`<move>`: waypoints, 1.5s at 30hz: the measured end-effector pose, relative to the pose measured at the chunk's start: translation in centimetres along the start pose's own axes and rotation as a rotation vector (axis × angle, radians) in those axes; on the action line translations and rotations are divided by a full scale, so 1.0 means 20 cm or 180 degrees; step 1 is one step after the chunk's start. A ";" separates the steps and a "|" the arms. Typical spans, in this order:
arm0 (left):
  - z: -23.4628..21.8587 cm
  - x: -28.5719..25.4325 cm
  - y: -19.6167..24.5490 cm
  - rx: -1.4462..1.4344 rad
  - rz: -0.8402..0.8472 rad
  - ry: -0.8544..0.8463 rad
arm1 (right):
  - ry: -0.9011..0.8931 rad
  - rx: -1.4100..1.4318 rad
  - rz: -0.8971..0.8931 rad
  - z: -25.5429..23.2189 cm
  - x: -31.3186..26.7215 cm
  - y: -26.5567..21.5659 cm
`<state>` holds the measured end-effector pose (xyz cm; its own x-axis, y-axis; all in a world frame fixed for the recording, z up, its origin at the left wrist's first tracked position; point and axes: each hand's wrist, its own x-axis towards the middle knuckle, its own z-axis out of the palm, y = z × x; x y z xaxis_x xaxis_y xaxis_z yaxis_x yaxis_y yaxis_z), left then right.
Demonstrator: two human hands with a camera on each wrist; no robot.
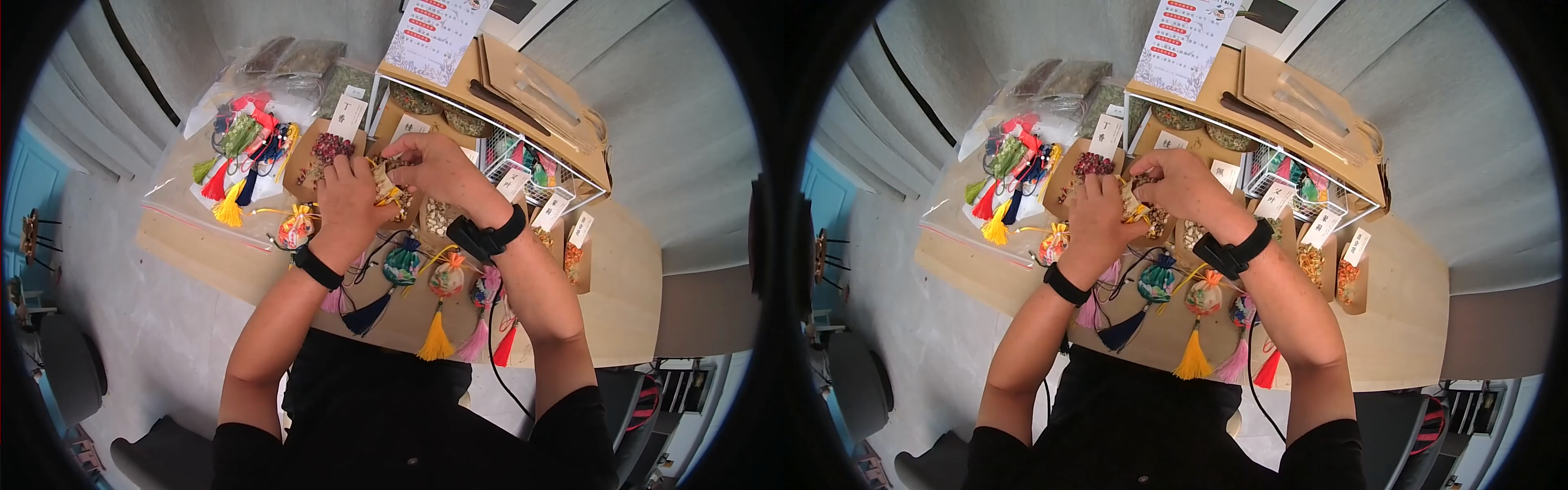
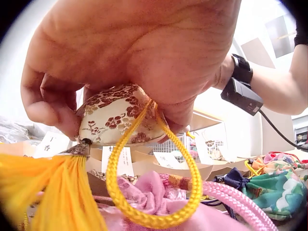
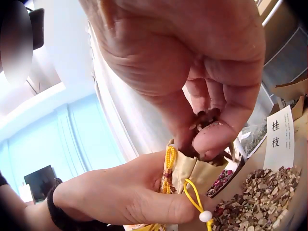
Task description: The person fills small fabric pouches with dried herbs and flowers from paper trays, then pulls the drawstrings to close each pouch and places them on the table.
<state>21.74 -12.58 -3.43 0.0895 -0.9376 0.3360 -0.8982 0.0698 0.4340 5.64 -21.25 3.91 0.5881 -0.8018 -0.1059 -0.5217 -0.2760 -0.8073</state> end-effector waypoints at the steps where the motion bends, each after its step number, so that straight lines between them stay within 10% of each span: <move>1: 0.00 0.01 0.01 -0.0021 -0.0013 -0.0006 | 0.0004 -0.0006 -0.0010 0.00 0.00 0.01; 13: 0.02 0.02 -0.01 -0.0190 0.0019 -0.0012 | -0.0084 0.0695 0.0221 -0.03 -0.01 -0.03; 19: -0.07 0.01 -0.10 -0.0366 -0.0114 0.0049 | 0.0222 -0.1477 -0.0004 0.04 0.04 0.17; 28: -0.14 -0.01 -0.12 -0.0453 -0.0097 0.0010 | -0.0345 -0.2328 0.0197 0.19 -0.01 0.11; 45: -0.07 -0.03 -0.09 0.0483 0.0015 -0.0542 | 0.0371 -0.0859 -0.0361 0.21 0.06 0.32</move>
<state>23.89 -11.71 -3.31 0.0227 -0.9822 0.1863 -0.9540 0.0345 0.2978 5.69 -21.71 -3.81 0.5851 -0.8090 0.0559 -0.6112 -0.4852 -0.6253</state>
